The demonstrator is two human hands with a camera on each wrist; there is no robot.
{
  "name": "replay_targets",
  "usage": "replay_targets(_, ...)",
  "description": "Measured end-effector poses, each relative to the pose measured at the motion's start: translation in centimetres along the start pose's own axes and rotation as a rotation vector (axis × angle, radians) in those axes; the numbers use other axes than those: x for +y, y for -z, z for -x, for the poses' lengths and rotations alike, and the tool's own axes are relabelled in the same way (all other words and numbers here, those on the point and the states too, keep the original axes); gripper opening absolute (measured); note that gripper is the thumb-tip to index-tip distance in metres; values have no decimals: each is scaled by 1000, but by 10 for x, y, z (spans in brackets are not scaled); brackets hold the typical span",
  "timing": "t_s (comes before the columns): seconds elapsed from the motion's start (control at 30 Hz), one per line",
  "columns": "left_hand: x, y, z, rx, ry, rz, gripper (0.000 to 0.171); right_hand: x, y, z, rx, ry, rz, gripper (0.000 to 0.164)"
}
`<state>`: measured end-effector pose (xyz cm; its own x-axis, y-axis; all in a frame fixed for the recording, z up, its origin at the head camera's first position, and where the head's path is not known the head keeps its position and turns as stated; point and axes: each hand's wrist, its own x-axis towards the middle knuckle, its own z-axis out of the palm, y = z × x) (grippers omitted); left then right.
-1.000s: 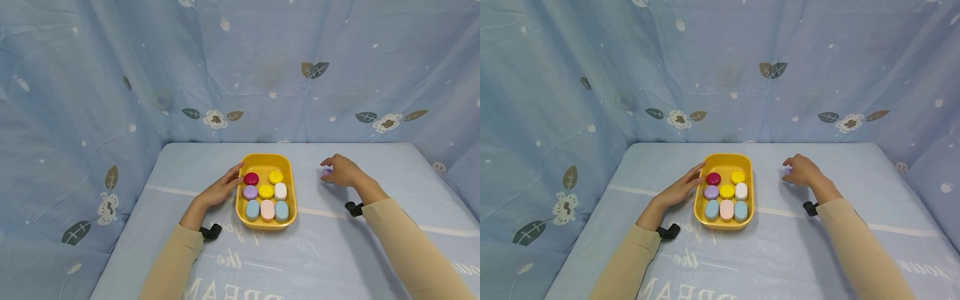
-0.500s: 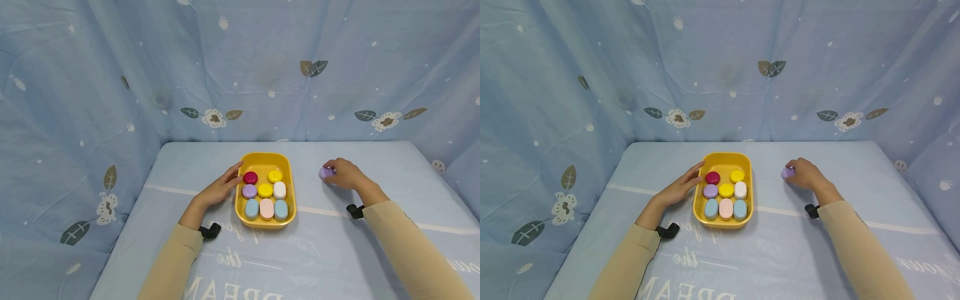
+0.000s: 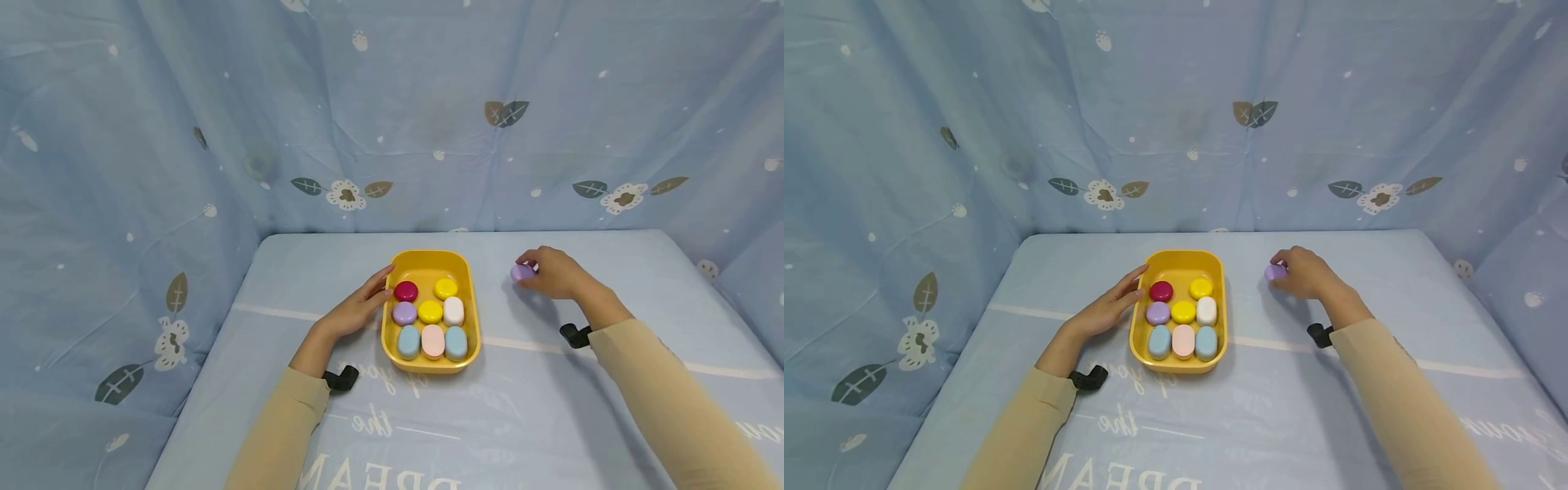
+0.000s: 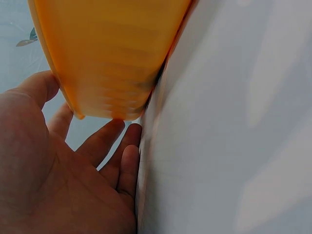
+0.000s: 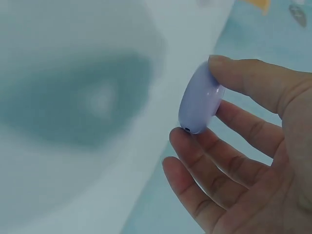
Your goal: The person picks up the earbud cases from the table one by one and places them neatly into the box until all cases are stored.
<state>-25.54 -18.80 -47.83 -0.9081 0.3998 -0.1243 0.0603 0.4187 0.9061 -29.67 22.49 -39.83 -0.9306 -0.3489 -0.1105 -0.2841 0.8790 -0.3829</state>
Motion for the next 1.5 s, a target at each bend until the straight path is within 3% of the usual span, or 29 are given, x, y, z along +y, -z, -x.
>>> replay_targets(0.4,2,-1,1,5,21,-14,57,-56,22,-9,-20,30,24,48)
replay_targets(0.7,2,-1,2,4,16,-7,58,-97,22,-23,-72,111,49,44)
replay_targets(1.03,2,-1,1,6,35,-19,57,-133,3,-46,-153,173,41,44)
replay_targets(1.3,2,0,2,1,27,6,57,-150,-25,-64,-249,133,67,48)
replay_targets(1.5,-1,1,1,-7,8,8,57,-154,-39,-69,-263,118,99,46)
